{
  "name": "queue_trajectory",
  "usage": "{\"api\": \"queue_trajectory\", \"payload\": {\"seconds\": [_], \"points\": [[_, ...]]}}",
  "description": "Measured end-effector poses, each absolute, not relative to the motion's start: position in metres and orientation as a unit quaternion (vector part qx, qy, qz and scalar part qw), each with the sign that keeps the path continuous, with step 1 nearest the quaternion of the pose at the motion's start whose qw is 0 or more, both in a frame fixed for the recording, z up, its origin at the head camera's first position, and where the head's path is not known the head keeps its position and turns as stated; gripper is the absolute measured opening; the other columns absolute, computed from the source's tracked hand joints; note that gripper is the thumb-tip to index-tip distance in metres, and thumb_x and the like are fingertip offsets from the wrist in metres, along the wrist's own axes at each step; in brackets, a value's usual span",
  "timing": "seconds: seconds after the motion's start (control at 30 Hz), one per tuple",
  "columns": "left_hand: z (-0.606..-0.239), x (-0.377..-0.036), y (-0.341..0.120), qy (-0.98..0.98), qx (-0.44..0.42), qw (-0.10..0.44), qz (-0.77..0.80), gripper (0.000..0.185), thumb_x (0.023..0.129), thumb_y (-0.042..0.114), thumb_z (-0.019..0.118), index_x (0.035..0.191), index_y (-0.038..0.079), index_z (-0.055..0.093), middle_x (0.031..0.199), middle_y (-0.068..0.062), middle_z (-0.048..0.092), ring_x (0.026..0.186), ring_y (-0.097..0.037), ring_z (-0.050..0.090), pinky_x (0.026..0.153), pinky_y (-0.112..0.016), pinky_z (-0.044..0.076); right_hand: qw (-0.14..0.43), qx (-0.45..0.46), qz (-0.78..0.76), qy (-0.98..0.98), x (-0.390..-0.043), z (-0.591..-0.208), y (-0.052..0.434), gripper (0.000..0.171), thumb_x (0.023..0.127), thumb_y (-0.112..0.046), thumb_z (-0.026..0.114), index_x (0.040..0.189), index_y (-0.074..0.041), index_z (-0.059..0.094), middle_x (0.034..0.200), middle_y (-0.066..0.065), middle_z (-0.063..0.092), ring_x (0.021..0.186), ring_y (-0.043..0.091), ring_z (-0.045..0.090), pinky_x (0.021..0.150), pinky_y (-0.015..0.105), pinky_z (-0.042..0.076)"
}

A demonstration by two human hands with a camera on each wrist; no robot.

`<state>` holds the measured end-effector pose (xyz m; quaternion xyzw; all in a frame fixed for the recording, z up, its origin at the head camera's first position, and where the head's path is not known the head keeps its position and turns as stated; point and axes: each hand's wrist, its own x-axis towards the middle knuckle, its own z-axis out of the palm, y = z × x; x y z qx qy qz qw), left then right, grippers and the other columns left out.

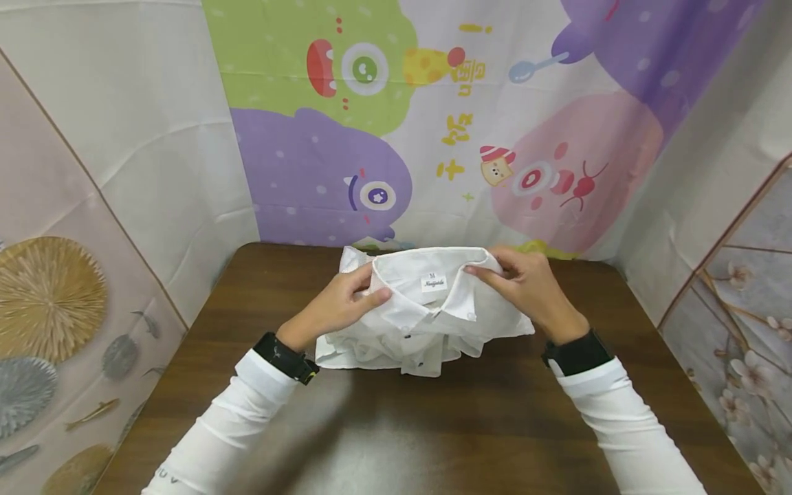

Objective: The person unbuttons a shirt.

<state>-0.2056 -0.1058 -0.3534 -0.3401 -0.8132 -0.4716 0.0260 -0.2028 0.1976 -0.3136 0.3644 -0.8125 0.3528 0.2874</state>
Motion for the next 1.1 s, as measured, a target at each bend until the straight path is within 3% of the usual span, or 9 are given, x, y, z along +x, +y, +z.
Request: {"api": "queue_trajectory", "payload": {"seconds": [0.1,0.17,0.27,0.37,0.53,0.67,0.77,0.9,1.1], "points": [[-0.35,-0.206,-0.113,-0.822,-0.328,0.009,-0.465,0.031,0.088,0.044,0.06,0.092,0.013,0.061,0.081,0.004,0.061,0.077,-0.007,0.053,0.067,-0.023,0.043,0.328,0.382,0.285,-0.816,-0.201,-0.308,0.199,0.023,0.066,-0.009,0.081,0.084,-0.009,0.068,0.059,-0.005,0.052,0.053,0.001,0.039,0.05,0.012,0.032],[-0.346,-0.206,-0.117,-0.815,-0.324,-0.006,-0.481,0.026,0.087,0.035,0.063,0.076,0.013,0.054,0.067,0.006,0.045,0.065,-0.006,0.042,0.057,-0.021,0.034,0.342,0.387,0.251,-0.819,-0.199,-0.304,0.201,0.023,0.066,-0.013,0.081,0.084,-0.009,0.066,0.056,-0.005,0.04,0.051,0.003,0.031,0.048,0.015,0.026],[-0.338,-0.206,-0.123,-0.79,-0.322,-0.036,-0.521,0.026,0.087,0.024,0.064,0.072,0.011,0.047,0.062,0.004,0.032,0.059,-0.007,0.034,0.053,-0.022,0.027,0.335,0.382,0.231,-0.829,-0.195,-0.298,0.202,0.022,0.068,-0.016,0.08,0.08,-0.011,0.062,0.055,-0.005,0.032,0.051,0.005,0.029,0.049,0.016,0.023],[-0.331,-0.207,-0.125,-0.777,-0.309,-0.034,-0.548,0.014,0.087,0.02,0.064,0.08,0.01,0.056,0.062,0.004,0.041,0.06,-0.007,0.041,0.053,-0.022,0.034,0.316,0.371,0.219,-0.846,-0.194,-0.295,0.203,0.024,0.069,-0.02,0.08,0.078,-0.013,0.059,0.055,-0.006,0.032,0.053,0.006,0.031,0.051,0.017,0.025],[-0.319,-0.211,-0.12,-0.791,-0.281,0.086,-0.536,0.01,0.086,0.024,0.066,0.091,0.014,0.066,0.074,0.003,0.06,0.065,-0.008,0.053,0.055,-0.024,0.044,0.24,0.338,0.215,-0.884,-0.194,-0.294,0.207,0.024,0.074,-0.025,0.077,0.075,-0.016,0.055,0.058,-0.008,0.029,0.054,0.005,0.031,0.051,0.019,0.027],[-0.314,-0.214,-0.114,-0.799,-0.268,0.202,-0.499,0.01,0.084,0.022,0.069,0.088,0.014,0.068,0.078,0.001,0.065,0.065,-0.009,0.052,0.055,-0.022,0.042,0.159,0.305,0.21,-0.915,-0.195,-0.298,0.213,0.019,0.077,-0.033,0.074,0.081,-0.02,0.061,0.058,-0.009,0.03,0.054,0.006,0.034,0.051,0.021,0.031],[-0.314,-0.215,-0.111,-0.805,-0.259,0.253,-0.47,0.01,0.084,0.023,0.069,0.087,0.013,0.068,0.073,0.0,0.064,0.06,-0.009,0.05,0.051,-0.022,0.038,0.108,0.28,0.17,-0.938,-0.194,-0.3,0.215,0.025,0.077,-0.048,0.069,0.08,-0.025,0.061,0.056,-0.009,0.033,0.054,0.007,0.038,0.052,0.023,0.034],[-0.315,-0.217,-0.112,-0.819,-0.246,0.287,-0.432,0.012,0.085,0.024,0.067,0.091,0.014,0.067,0.073,-0.002,0.064,0.06,-0.011,0.049,0.052,-0.024,0.037,0.052,0.247,0.127,-0.959,-0.193,-0.302,0.221,0.035,0.078,-0.059,0.062,0.073,-0.024,0.056,0.054,-0.009,0.035,0.053,0.009,0.04,0.052,0.025,0.033],[-0.32,-0.216,-0.12,-0.843,-0.233,0.283,-0.393,0.013,0.09,0.026,0.06,0.096,0.015,0.063,0.068,-0.003,0.057,0.061,-0.016,0.049,0.055,-0.028,0.036,0.023,0.237,0.137,-0.961,-0.19,-0.306,0.24,0.037,0.084,-0.04,0.066,0.063,-0.016,0.046,0.056,-0.008,0.026,0.051,0.008,0.031,0.052,0.023,0.029]]}}
